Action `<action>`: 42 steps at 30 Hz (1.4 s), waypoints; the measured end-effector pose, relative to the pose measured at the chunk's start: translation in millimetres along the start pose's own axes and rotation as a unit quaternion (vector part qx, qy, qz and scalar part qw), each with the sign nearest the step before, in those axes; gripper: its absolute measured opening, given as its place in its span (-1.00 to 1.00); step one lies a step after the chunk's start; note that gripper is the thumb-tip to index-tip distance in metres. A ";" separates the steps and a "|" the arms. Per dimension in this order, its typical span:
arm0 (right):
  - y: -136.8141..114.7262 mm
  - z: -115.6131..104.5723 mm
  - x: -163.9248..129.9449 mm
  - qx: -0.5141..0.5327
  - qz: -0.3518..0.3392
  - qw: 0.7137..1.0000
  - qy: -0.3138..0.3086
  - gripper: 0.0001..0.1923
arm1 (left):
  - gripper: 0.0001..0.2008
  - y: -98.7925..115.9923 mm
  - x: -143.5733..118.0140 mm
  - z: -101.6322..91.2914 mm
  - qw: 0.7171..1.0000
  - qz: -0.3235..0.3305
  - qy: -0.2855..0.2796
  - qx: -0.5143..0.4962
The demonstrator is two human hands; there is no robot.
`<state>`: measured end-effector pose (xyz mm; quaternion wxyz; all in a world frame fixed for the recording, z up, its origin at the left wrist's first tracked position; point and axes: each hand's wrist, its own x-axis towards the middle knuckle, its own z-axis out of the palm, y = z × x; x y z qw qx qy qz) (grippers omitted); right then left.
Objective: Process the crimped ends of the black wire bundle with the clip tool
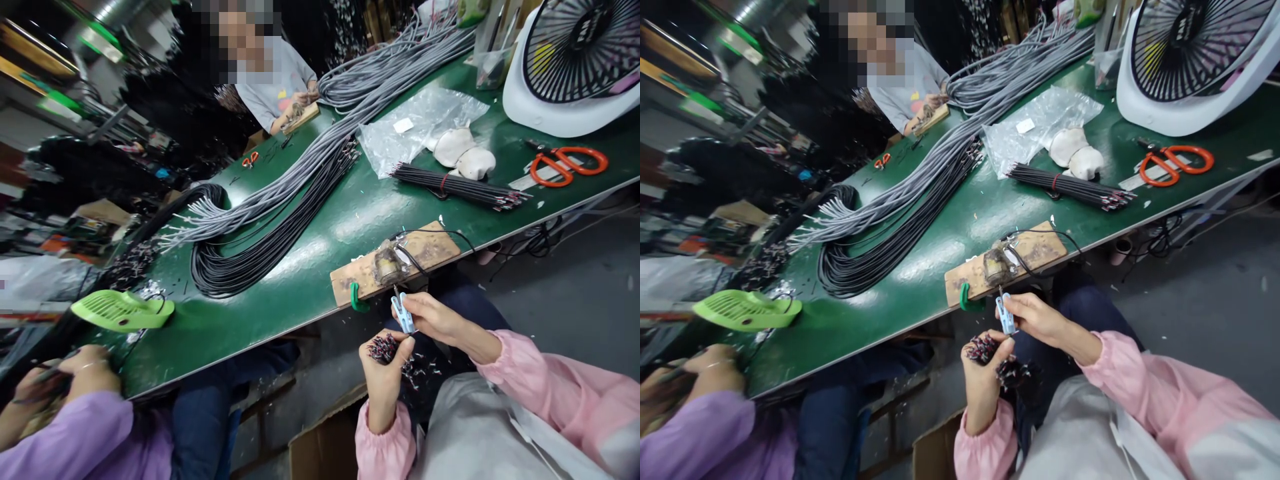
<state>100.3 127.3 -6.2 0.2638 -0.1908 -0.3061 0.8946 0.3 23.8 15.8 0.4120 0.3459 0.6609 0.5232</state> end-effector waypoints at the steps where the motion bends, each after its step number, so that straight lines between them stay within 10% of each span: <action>1: 1.2 -0.9 -0.5 0.006 0.004 1.000 -0.004 -0.62 | -0.89 0.2 -0.2 0.0 1.000 0.000 0.000 0.002; 8: 16.3 -26.0 -10.3 0.005 0.000 1.000 0.019 -0.57 | -0.91 2.4 -2.9 -0.5 1.000 0.003 0.004 0.008; 13: 14.9 -36.3 -30.3 -0.190 -0.037 0.979 0.061 -0.70 | -0.86 2.6 -8.8 -1.9 1.000 -0.008 -0.027 0.006; 30: -11.9 0.0 -49.4 -0.503 -0.138 0.853 0.033 -0.87 | -0.89 -21.2 -24.6 12.2 0.998 -0.017 -0.015 0.053; 42: 3.3 -21.4 -58.5 -0.357 -0.056 0.932 0.005 -0.76 | -0.83 -25.3 -32.0 11.3 0.995 -0.066 0.012 -0.080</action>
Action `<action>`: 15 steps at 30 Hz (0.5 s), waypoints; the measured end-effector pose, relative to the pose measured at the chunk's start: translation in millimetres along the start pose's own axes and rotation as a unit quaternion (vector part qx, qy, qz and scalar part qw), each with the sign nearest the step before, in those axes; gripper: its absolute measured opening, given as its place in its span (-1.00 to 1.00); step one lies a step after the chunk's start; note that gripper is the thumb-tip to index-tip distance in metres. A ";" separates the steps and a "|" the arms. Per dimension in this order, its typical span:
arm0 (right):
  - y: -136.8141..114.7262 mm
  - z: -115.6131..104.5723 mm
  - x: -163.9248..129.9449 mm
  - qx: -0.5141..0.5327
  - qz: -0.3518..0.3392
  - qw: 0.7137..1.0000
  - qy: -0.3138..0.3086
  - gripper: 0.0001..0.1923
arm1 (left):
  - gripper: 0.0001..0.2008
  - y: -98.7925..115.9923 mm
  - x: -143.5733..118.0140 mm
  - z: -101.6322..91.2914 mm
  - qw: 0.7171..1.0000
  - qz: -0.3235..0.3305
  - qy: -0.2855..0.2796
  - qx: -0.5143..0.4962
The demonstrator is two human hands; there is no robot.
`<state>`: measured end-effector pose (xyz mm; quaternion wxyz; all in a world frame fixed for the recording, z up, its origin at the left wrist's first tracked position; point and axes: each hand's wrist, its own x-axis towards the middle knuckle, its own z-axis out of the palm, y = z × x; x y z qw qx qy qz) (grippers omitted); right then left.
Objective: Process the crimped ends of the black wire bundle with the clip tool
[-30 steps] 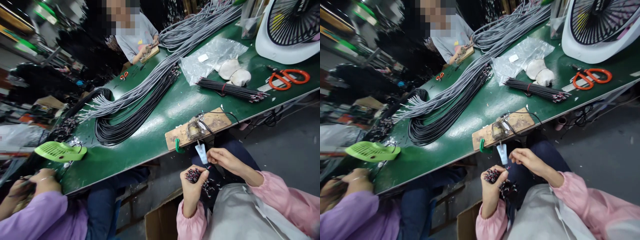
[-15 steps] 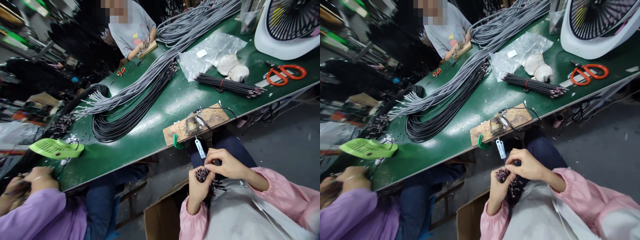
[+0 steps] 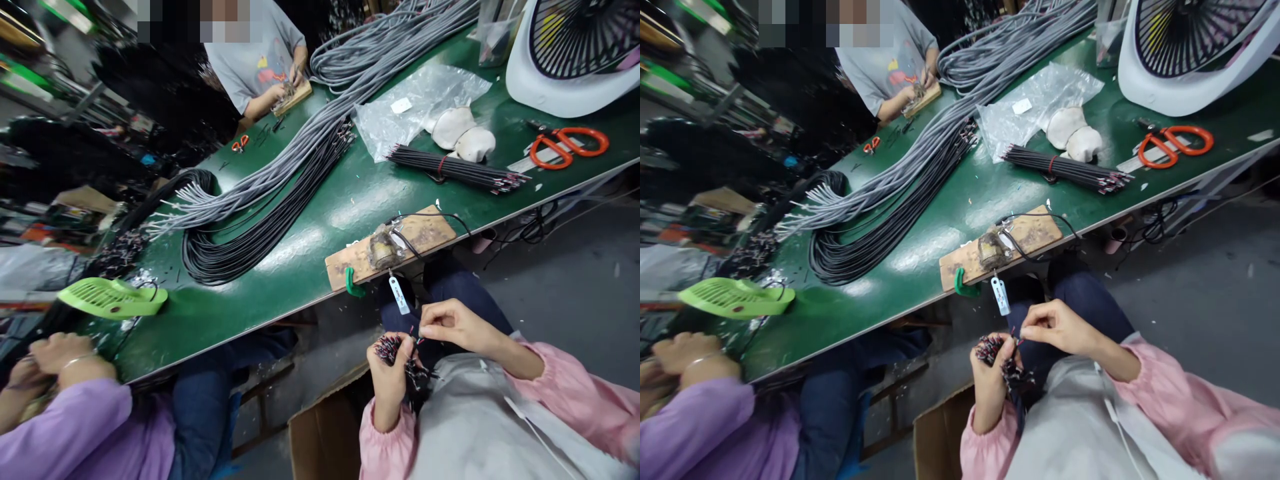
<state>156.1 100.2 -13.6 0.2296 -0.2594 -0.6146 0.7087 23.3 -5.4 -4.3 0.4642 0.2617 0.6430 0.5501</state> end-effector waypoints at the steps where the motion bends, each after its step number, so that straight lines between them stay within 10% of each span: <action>1: -0.2 0.2 -0.4 -0.009 -0.005 1.000 0.014 -0.77 | -0.83 -0.4 -0.1 -0.5 1.000 -0.001 -0.002 -0.005; 9: -12.9 10.2 -3.4 -0.121 -0.129 0.982 0.065 -0.87 | -0.84 0.9 -2.1 -0.1 1.000 -0.001 -0.015 -0.002; 15: -7.2 13.8 -2.4 -0.093 -0.074 0.991 0.053 -0.84 | -0.86 -3.0 0.2 -1.9 1.000 0.013 -0.010 0.010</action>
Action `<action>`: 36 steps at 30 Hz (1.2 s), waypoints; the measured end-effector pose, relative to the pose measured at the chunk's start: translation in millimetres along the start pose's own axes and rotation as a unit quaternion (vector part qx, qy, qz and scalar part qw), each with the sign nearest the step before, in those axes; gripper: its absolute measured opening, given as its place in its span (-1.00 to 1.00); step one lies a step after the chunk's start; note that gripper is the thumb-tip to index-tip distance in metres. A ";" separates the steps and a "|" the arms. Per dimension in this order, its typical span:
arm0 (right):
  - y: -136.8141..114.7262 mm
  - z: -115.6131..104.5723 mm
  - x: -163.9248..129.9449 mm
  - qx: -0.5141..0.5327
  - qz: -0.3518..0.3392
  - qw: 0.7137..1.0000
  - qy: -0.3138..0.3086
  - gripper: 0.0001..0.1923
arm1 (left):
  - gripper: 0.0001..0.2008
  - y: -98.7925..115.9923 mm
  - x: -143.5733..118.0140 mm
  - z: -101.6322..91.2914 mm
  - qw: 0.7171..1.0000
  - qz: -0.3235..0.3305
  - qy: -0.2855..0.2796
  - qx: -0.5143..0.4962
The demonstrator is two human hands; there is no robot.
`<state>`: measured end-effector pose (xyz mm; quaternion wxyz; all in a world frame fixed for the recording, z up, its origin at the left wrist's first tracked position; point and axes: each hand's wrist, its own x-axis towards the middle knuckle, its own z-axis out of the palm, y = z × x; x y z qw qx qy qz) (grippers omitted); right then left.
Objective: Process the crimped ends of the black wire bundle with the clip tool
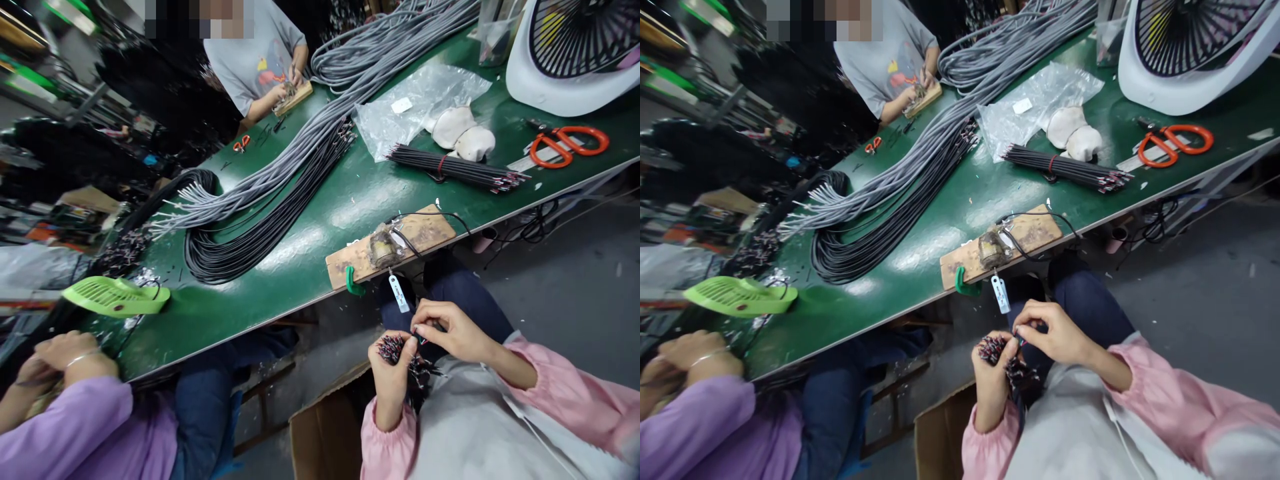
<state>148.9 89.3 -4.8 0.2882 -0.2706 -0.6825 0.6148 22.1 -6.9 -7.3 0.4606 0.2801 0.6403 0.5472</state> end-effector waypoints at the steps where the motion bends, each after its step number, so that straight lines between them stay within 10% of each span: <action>1: 2.8 0.6 -0.1 0.017 0.012 1.000 -0.004 -0.84 | -0.86 -0.2 0.1 -0.7 1.000 0.002 0.001 -0.002; 20: 0.3 -4.8 -0.2 -0.058 -0.114 0.991 0.044 -0.85 | -0.85 4.9 1.2 -0.4 0.994 0.032 0.034 0.100; 31: 11.9 1.6 1.1 0.135 0.163 0.976 -0.045 -0.79 | -0.87 -3.2 -1.0 2.2 1.000 0.005 0.027 -0.010; 36: 13.4 5.6 -2.1 0.082 0.095 0.992 0.011 -0.79 | -0.84 -2.2 -0.7 -0.2 0.999 0.000 0.017 -0.047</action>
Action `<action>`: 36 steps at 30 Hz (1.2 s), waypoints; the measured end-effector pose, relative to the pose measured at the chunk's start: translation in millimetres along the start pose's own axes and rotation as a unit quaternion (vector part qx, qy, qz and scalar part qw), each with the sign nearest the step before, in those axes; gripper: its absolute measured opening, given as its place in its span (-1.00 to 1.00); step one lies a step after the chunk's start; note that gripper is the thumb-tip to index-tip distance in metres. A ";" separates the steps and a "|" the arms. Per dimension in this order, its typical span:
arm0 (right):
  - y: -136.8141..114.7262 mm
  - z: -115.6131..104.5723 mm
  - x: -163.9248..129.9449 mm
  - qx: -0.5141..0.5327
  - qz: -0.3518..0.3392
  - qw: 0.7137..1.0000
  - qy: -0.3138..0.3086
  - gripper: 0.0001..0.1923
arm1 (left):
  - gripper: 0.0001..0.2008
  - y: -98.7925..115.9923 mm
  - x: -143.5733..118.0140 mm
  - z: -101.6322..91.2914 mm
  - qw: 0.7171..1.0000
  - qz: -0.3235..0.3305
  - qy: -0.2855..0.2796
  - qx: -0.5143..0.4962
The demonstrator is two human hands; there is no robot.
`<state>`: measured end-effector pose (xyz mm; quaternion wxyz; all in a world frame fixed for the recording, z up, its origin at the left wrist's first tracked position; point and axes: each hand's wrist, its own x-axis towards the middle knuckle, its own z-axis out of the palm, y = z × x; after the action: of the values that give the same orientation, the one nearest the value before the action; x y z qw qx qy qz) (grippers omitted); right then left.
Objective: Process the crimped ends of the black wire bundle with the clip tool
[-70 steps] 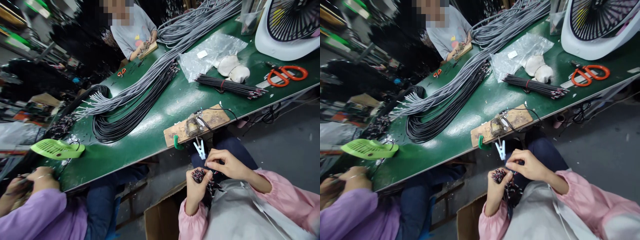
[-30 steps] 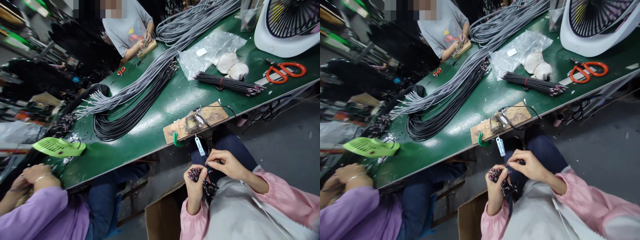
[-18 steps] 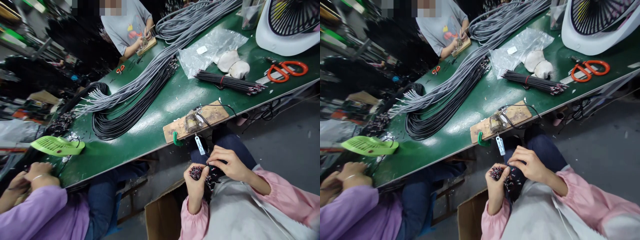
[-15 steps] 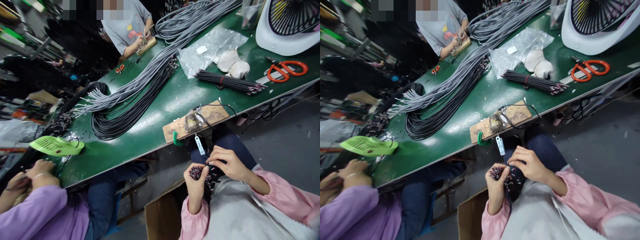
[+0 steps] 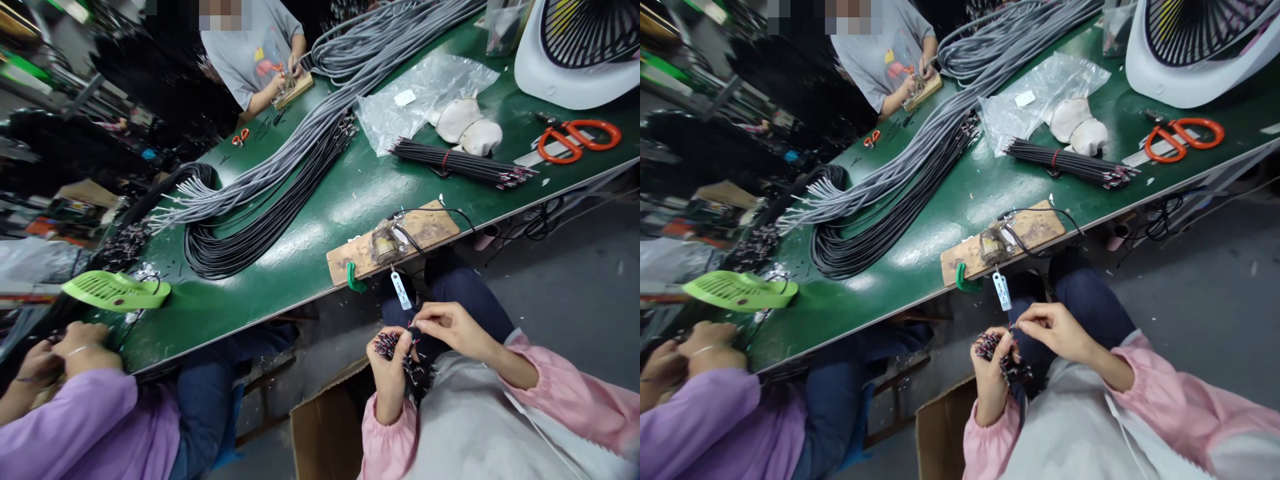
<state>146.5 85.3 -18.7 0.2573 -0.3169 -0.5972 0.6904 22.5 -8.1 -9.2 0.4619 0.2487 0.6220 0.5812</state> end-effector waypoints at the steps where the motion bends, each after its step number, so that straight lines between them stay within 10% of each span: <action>1: -1.5 0.1 -1.2 -0.020 -0.034 0.999 0.010 -0.80 | -0.84 0.2 0.3 -0.1 1.000 0.002 -0.001 -0.002; 11: -6.9 0.4 -1.4 -0.117 -0.205 0.970 0.064 -0.88 | -0.86 2.3 1.5 1.9 1.000 -0.005 -0.006 0.021; 22: 9.5 14.0 0.5 0.010 -0.066 0.997 0.049 -0.79 | -0.82 1.3 4.2 5.2 1.000 -0.015 -0.004 0.014; 36: 1.5 12.9 7.2 -0.056 -0.115 0.987 0.098 -0.84 | -0.87 0.2 5.6 2.3 1.000 -0.005 -0.022 0.019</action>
<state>132.1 81.8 -20.0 0.3738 -0.3265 -0.6393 0.5873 21.9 -2.2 -10.3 0.4742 0.2669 0.6237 0.5612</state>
